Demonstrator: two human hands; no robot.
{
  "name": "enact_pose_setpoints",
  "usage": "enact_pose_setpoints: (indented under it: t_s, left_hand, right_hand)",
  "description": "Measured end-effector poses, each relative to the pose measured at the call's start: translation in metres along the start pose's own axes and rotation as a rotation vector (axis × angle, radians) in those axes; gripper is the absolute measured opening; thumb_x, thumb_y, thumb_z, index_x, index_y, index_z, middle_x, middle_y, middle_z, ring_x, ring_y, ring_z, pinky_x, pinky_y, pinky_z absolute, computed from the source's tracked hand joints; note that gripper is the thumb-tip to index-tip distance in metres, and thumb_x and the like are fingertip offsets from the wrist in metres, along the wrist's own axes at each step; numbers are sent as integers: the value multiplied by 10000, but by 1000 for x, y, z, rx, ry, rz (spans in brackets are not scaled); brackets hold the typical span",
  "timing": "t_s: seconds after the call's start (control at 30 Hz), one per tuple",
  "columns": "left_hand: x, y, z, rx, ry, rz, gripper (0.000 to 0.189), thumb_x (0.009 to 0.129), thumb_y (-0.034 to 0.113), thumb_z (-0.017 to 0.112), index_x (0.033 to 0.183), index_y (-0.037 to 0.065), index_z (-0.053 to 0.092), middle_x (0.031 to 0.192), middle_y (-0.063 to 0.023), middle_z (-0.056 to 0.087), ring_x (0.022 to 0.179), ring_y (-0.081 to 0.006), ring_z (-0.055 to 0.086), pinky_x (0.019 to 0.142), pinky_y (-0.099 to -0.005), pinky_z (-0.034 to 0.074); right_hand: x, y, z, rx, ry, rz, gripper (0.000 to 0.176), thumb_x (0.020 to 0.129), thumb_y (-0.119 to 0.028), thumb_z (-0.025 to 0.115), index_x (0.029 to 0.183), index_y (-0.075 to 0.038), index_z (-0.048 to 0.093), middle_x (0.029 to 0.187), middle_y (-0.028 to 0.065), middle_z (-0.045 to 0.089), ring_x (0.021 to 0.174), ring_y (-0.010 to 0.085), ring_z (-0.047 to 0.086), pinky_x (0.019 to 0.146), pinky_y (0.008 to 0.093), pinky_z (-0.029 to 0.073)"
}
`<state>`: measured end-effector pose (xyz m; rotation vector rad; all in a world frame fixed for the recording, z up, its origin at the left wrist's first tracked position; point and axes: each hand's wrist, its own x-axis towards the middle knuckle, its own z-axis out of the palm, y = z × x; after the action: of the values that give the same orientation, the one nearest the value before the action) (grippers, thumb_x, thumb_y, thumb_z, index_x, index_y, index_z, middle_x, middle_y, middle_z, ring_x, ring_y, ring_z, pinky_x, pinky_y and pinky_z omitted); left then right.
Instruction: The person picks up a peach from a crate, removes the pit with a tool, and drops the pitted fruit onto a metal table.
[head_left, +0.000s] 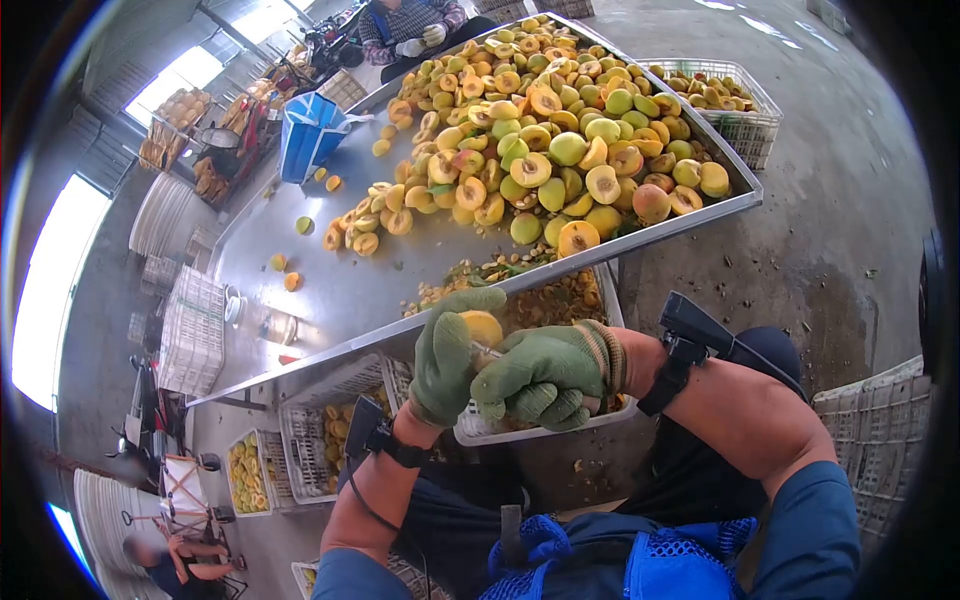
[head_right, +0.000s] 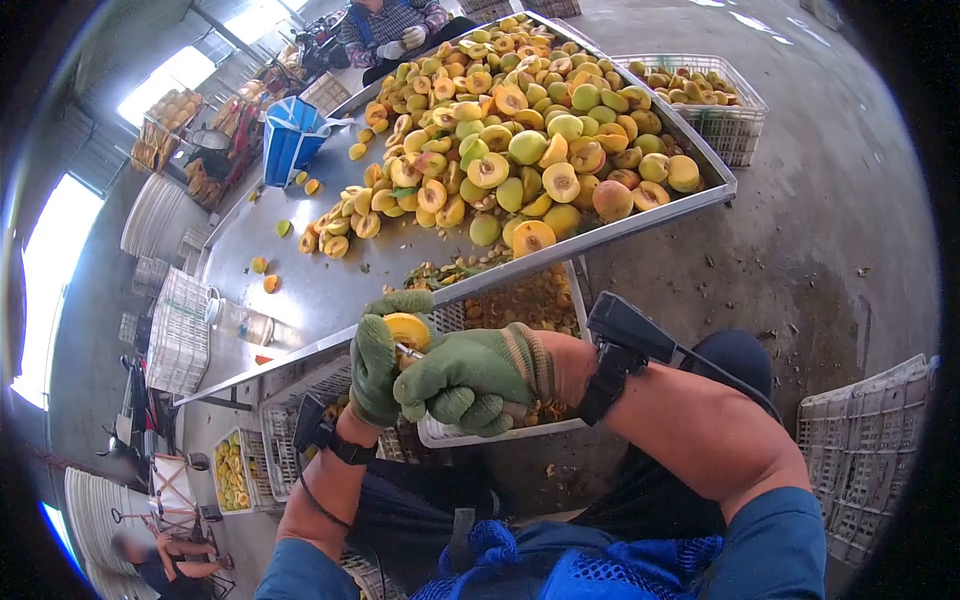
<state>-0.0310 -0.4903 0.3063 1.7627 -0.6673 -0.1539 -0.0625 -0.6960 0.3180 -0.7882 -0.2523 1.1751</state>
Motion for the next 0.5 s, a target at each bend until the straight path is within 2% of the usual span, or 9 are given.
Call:
enact_pose_setpoints:
  t_s: [0.03, 0.13, 0.2, 0.23, 0.33, 0.37, 0.5]
  left_hand:
    - [2, 0, 0, 30, 6, 9, 768, 993, 704, 409, 1329, 24, 533, 1011, -92, 677, 905, -168, 660, 813, -327, 555]
    - [2, -6, 1, -176, 67, -143, 738, 1006, 683, 412, 1334, 33, 535, 1000, -91, 669, 903, -175, 660, 818, -333, 558]
    - [7, -8, 6, -449, 231, -231, 738, 1011, 678, 404, 1338, 31, 542, 951, -93, 668, 838, -181, 658, 758, -325, 564]
    - [9, -8, 1, -579, 324, -259, 738, 1013, 676, 400, 1340, 31, 546, 927, -94, 667, 805, -185, 657, 728, -321, 566]
    - [0, -23, -33, -663, 182, -375, 755, 1016, 684, 372, 1343, 30, 559, 845, -93, 665, 664, -179, 629, 596, -298, 551]
    - [-3, -27, -32, -625, 259, -380, 767, 1012, 694, 361, 1320, 30, 588, 783, -84, 664, 557, -162, 585, 474, -270, 487]
    - [-25, -27, -44, -522, 269, -440, 750, 1015, 687, 368, 1276, 31, 622, 766, -68, 663, 553, -139, 578, 470, -241, 456]
  right_hand:
    - [3, 0, -4, 55, -79, -3, 268, 1003, -297, 597, 915, -45, 609, 531, -65, 432, 362, 43, 389, 318, 216, 286]
    - [7, 5, -17, 214, -277, -73, 267, 1018, -300, 568, 931, -49, 594, 509, -68, 410, 337, 41, 358, 291, 218, 275]
    - [5, 9, -20, 295, -359, -186, 272, 1018, -321, 542, 941, -64, 592, 502, -59, 414, 321, 53, 359, 271, 225, 279]
    - [2, 9, -23, 265, -371, -125, 350, 1030, -395, 538, 914, -71, 599, 496, -60, 405, 328, 55, 372, 282, 227, 293]
    - [-2, 20, -14, 126, -58, -18, 417, 1038, -453, 525, 879, -76, 606, 495, -61, 392, 337, 58, 387, 298, 224, 303]
    - [-4, 17, -11, 112, -4, 32, 518, 1039, -545, 472, 864, -80, 620, 496, -62, 385, 343, 65, 380, 316, 230, 317]
    - [-2, 22, -9, 160, 157, 63, 663, 1039, -628, 360, 900, -44, 641, 497, -43, 393, 363, 92, 354, 351, 273, 329]
